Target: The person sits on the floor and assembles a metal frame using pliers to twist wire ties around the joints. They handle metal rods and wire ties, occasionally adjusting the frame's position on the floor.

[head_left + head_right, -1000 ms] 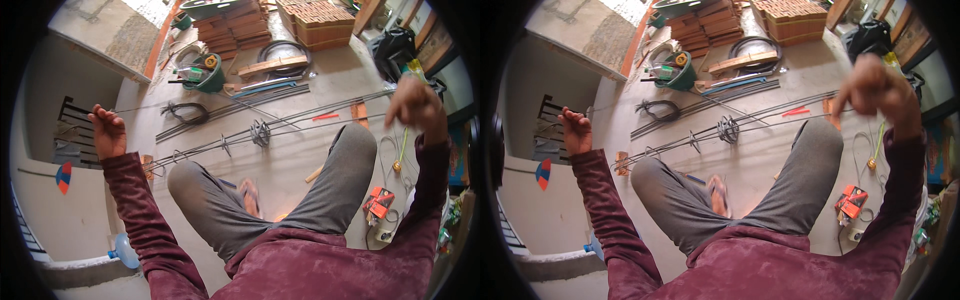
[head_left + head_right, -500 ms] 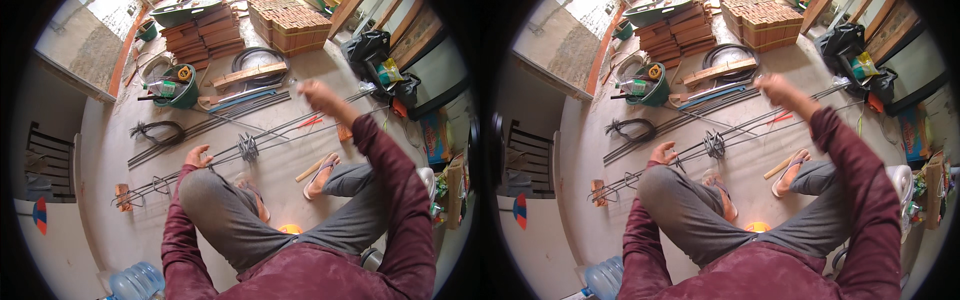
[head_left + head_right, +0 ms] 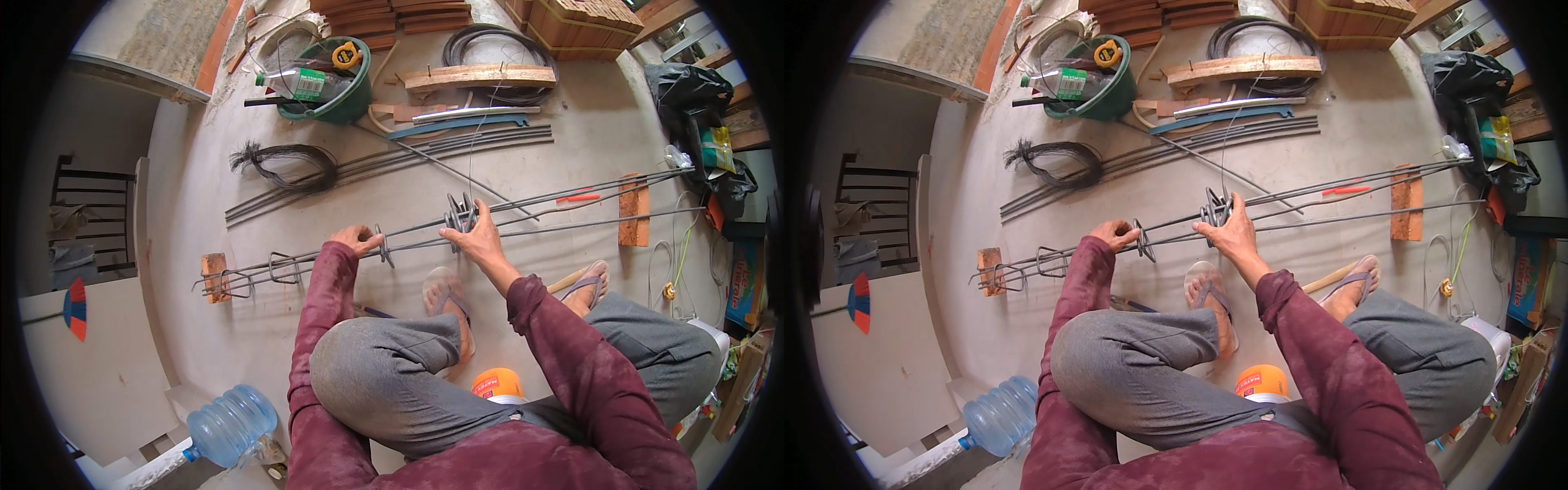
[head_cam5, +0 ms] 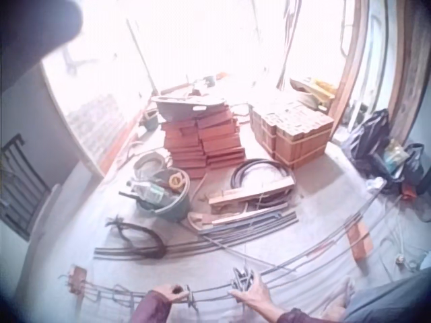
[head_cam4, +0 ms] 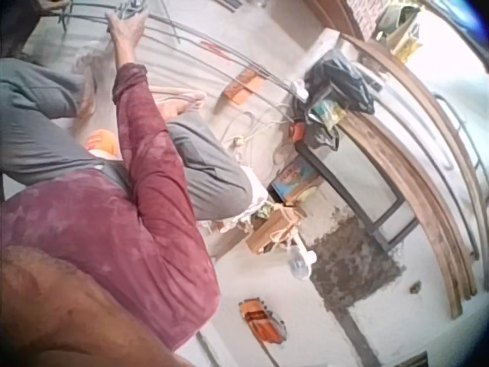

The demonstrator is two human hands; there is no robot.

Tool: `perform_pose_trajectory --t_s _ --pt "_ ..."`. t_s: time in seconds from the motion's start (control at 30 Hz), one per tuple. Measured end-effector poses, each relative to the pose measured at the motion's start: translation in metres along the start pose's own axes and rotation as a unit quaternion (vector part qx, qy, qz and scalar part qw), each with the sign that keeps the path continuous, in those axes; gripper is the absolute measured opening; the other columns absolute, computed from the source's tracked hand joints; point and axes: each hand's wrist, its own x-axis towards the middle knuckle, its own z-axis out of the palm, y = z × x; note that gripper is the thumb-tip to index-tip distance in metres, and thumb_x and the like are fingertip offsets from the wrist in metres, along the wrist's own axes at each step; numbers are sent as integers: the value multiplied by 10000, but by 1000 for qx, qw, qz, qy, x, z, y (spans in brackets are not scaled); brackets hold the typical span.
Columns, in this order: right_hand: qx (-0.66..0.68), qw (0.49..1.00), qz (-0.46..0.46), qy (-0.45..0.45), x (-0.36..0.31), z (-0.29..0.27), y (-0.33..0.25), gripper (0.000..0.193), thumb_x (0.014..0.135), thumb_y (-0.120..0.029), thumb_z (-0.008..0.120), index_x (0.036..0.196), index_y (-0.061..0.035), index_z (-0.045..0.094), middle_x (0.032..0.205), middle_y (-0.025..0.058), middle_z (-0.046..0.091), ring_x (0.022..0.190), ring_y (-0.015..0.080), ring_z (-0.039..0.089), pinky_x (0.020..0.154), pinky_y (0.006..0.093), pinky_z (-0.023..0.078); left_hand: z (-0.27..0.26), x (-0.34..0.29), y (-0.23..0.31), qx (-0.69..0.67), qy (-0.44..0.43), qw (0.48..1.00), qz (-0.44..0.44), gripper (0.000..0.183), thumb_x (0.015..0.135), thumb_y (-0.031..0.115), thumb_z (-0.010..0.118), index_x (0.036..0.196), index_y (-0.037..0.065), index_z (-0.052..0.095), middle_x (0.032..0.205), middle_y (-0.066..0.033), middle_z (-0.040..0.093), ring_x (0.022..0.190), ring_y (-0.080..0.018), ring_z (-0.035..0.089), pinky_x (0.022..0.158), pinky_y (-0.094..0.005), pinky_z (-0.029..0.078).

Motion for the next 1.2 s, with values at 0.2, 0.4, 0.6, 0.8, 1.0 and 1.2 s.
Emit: perform_pose_trajectory --t_s 0.2,0.4,0.6,0.8,1.0,1.2 --pt "-41 997 47 34 12 7 -14 753 559 -191 696 1246 -29 433 923 212 641 901 368 629 811 424 488 0 13 8 -32 -48 998 10 681 637 667 662 845 19 631 807 -135 637 818 -265 605 730 -359 452" --pt "44 995 56 69 12 -15 2 801 538 -180 726 1272 7 464 918 183 652 890 317 639 796 383 496 15 10 7 -89 33 995 35 563 680 598 660 744 39 640 668 -86 588 657 -202 537 611 -330 406" --pt "132 988 52 54 33 -68 42 815 578 -241 846 1222 100 480 1008 202 639 927 252 632 807 325 500 8 10 0 -55 3 998 27 610 664 597 678 808 6 638 734 -111 609 720 -228 566 663 -351 433" --pt "91 989 44 105 42 -137 63 814 582 -164 832 1273 38 454 1008 161 609 862 196 618 729 298 509 8 2 11 -84 -6 996 3 576 673 596 687 755 30 614 692 -89 594 690 -207 567 661 -340 443" --pt "65 983 38 166 68 -210 96 712 655 -80 798 1246 98 445 874 120 627 697 148 636 621 247 517 17 3 0 -100 1 995 15 601 745 629 611 784 30 627 691 -94 609 666 -216 585 659 -342 451" --pt "-128 966 64 214 80 -259 110 603 697 -202 779 1183 61 538 1030 166 633 865 210 647 745 306 506 37 22 -29 -129 80 988 1 458 900 464 468 906 38 637 759 -112 644 761 -236 624 703 -371 470"
